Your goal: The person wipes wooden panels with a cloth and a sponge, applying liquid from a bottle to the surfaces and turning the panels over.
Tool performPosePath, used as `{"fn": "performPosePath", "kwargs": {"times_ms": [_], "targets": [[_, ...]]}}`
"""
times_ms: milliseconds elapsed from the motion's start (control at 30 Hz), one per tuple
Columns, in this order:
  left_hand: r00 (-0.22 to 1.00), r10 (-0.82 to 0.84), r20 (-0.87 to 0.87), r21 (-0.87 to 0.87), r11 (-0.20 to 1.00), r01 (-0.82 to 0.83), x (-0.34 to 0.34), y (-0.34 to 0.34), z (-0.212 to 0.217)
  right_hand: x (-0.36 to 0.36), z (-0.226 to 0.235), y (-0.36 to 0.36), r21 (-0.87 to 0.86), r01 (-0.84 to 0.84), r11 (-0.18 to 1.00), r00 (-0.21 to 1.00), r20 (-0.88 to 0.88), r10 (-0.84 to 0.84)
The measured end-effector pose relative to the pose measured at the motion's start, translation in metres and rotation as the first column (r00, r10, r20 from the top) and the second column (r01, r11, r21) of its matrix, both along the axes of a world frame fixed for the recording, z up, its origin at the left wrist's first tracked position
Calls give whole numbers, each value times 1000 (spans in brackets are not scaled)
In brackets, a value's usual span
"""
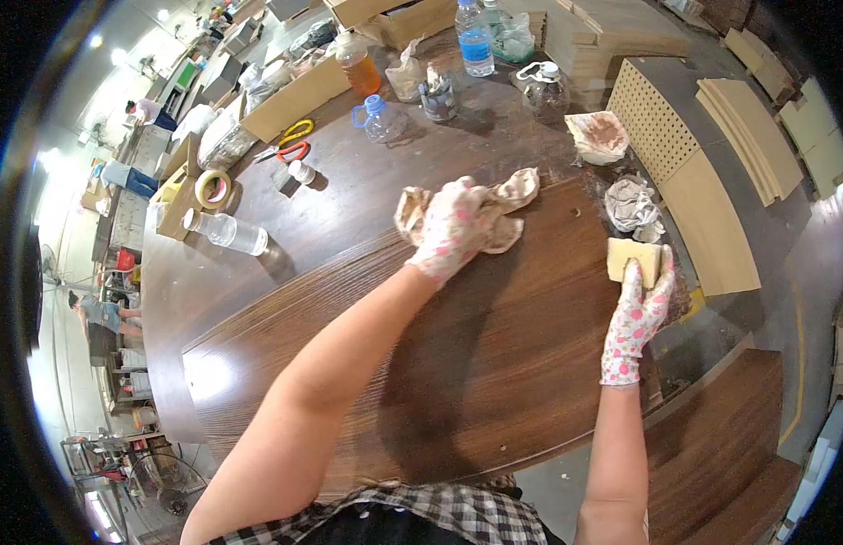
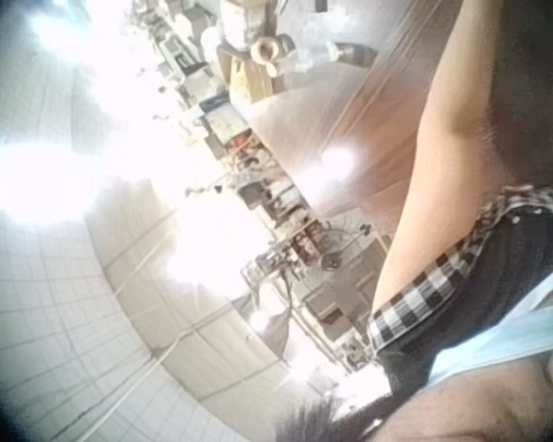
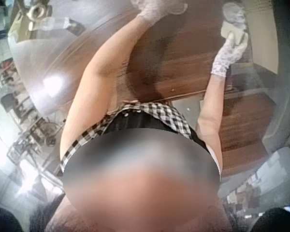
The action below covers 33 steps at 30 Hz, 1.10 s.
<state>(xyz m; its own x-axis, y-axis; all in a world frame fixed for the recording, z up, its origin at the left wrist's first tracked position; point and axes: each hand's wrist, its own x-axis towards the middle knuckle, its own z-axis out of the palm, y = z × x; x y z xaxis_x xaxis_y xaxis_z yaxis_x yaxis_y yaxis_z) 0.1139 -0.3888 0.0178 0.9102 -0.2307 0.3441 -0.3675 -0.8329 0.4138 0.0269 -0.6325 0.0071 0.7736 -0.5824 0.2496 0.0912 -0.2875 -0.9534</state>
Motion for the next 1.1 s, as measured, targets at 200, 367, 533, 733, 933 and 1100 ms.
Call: {"fn": "performPosePath", "kwargs": {"times_ms": [200, 367, 533, 733, 933, 1100], "targets": [[965, 216, -147, 105, 974, -202, -42, 60, 6, -1, -5, 7, 51, -2, 999, 999, 35, 0], [991, -8, 130, 255, 967, -26, 22, -36, -7, 0, 0, 10, 105, -31, 994, 999, 42, 27], [999, -15, -49, -25, 1000, 13, 39, -59, -11, -3, -2, 1, 188, -23, 982, 999, 39, 16], [998, 53, -34, 109, 993, -49, 23, -45, 6, -3, 4, 8, 110, -11, 994, 1000, 17, 9], [1000, 13, 8, 204, 979, -15, 64, -86, 0, -1, 2, 16, 176, -42, 983, 999, 17, 40], [1000, -11, 20, 87, 996, 9, 28, -43, -4, -3, 0, 6, -76, 24, 997, 1000, 9, -23]]}}
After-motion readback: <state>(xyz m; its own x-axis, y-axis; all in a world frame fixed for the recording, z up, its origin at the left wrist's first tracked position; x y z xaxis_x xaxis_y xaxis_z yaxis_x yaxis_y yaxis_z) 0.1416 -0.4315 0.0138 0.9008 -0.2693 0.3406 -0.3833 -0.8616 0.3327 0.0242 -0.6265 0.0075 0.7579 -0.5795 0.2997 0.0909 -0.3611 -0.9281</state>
